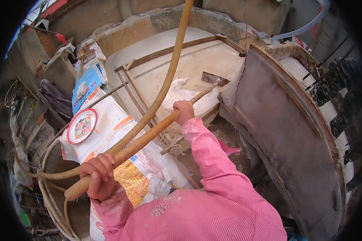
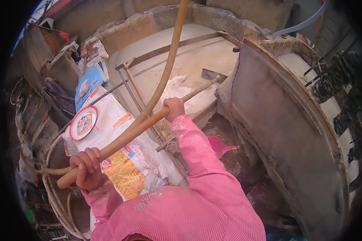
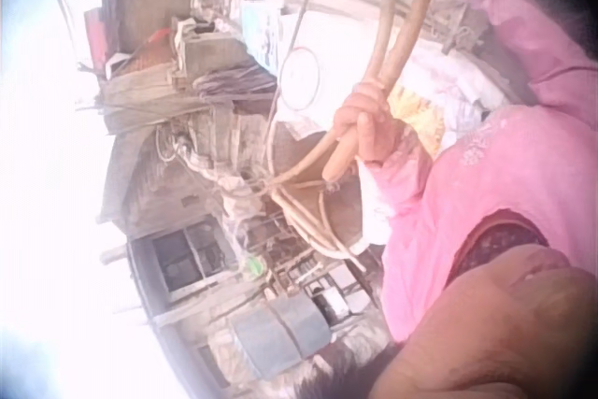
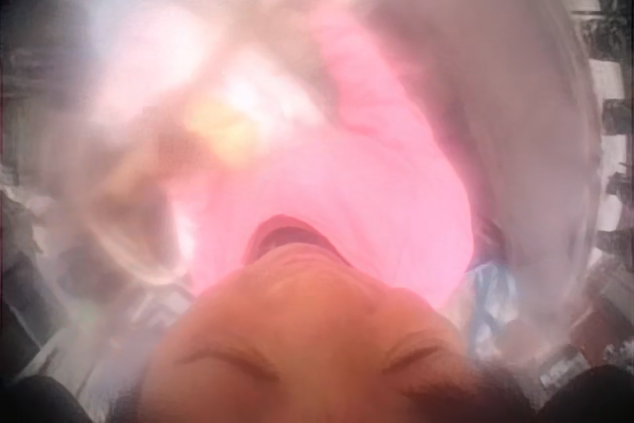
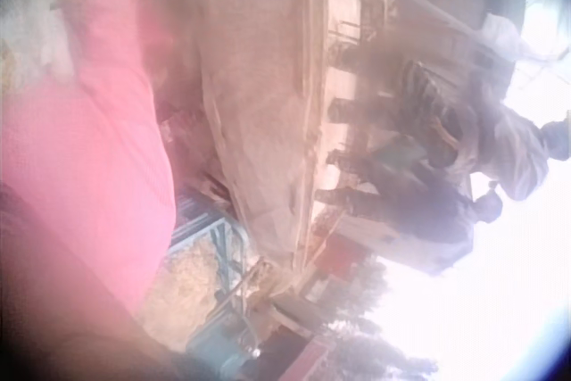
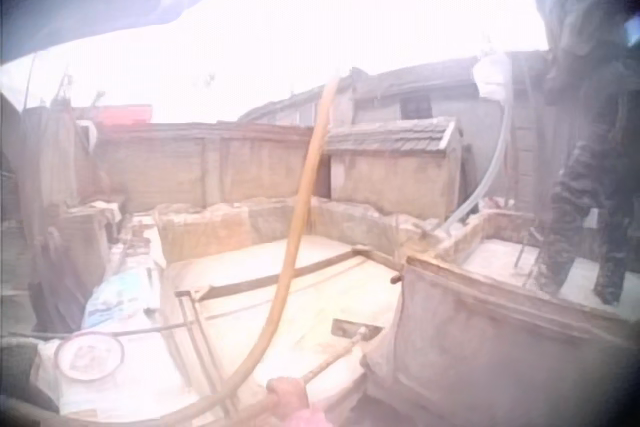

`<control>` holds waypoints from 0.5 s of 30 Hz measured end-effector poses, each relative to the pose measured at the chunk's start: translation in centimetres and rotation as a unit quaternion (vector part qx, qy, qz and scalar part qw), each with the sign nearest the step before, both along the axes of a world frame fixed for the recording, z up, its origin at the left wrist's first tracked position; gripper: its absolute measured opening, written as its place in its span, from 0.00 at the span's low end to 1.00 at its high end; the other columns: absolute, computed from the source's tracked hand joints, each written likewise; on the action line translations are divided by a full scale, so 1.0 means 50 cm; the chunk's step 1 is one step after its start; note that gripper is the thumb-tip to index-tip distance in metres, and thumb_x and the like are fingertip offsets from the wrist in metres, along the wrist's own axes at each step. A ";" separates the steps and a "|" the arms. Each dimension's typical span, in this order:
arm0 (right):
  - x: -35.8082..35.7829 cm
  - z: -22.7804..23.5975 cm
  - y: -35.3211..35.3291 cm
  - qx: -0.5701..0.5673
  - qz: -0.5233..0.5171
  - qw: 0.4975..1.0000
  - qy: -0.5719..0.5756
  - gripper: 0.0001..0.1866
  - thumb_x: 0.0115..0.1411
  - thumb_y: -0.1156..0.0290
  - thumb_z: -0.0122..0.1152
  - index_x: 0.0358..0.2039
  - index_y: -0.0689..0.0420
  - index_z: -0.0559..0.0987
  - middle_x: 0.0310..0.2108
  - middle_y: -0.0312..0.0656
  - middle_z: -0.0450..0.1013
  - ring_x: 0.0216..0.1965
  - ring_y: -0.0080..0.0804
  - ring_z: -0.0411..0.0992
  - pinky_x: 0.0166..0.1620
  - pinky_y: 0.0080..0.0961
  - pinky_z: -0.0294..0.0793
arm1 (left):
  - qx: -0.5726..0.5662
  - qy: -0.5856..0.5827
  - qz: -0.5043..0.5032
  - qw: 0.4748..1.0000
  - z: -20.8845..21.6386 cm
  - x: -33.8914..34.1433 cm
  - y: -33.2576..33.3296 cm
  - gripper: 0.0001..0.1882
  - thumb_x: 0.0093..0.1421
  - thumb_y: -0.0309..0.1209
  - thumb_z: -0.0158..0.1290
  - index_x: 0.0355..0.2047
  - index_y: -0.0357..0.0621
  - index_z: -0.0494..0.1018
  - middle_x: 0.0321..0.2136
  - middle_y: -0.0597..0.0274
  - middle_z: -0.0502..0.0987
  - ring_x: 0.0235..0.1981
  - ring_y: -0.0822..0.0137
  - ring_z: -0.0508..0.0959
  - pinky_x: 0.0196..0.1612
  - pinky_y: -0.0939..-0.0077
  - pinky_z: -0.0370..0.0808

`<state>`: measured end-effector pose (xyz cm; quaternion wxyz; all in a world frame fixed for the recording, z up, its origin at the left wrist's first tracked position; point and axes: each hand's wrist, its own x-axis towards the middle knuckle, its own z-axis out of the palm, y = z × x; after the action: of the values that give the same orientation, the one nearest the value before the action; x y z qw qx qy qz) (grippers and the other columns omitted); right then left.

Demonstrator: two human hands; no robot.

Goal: The person uses a hoe to break up a white powdery substance in a large container, then scoops it with a pink plastic scoop and transfers it into a blue cart. The process is repeated multiple times.

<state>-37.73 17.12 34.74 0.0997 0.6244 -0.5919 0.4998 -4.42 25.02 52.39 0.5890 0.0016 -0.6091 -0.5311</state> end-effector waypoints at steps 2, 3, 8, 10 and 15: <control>0.072 0.010 -0.003 -0.009 0.006 1.000 -0.001 0.07 0.40 0.71 0.62 0.19 0.51 0.71 0.19 0.38 0.69 0.27 0.43 0.68 0.36 0.39 0.65 | 0.031 0.002 0.025 0.999 0.025 0.075 0.009 0.10 0.59 0.31 0.48 0.23 0.50 0.60 0.15 0.69 0.62 0.21 0.70 0.65 0.38 0.66 0.63; 0.117 0.021 0.000 0.000 0.013 1.000 -0.013 0.07 0.40 0.71 0.62 0.18 0.51 0.71 0.19 0.38 0.69 0.28 0.43 0.69 0.36 0.39 0.65 | 0.021 -0.004 0.020 1.000 0.039 0.119 0.012 0.10 0.59 0.31 0.48 0.23 0.50 0.59 0.15 0.70 0.63 0.22 0.71 0.65 0.37 0.67 0.63; 0.303 0.086 0.043 0.096 0.107 0.989 0.020 0.09 0.39 0.68 0.67 0.20 0.50 0.74 0.19 0.39 0.71 0.28 0.44 0.71 0.35 0.40 0.67 | 0.020 -0.007 0.030 0.999 0.092 0.328 0.067 0.10 0.60 0.30 0.47 0.24 0.51 0.58 0.15 0.72 0.61 0.21 0.74 0.62 0.36 0.72 0.60; 0.352 0.115 0.068 0.142 0.154 0.977 0.029 0.08 0.40 0.67 0.67 0.20 0.50 0.75 0.19 0.40 0.72 0.27 0.45 0.72 0.34 0.40 0.68 | 0.021 -0.001 0.051 0.998 0.098 0.385 0.098 0.10 0.60 0.30 0.46 0.24 0.51 0.58 0.15 0.72 0.60 0.20 0.75 0.61 0.36 0.73 0.60; 0.460 0.179 0.119 0.131 0.185 0.973 0.045 0.09 0.39 0.67 0.67 0.20 0.51 0.76 0.18 0.40 0.72 0.24 0.45 0.72 0.31 0.39 0.70 | 0.015 0.004 0.055 0.998 0.148 0.520 0.151 0.12 0.61 0.30 0.45 0.23 0.52 0.56 0.14 0.74 0.57 0.20 0.77 0.58 0.36 0.77 0.58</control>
<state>-14.74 23.09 43.71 -0.0505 0.7525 -0.5212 0.3993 21.58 32.56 59.80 0.6194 0.0421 -0.5980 -0.5069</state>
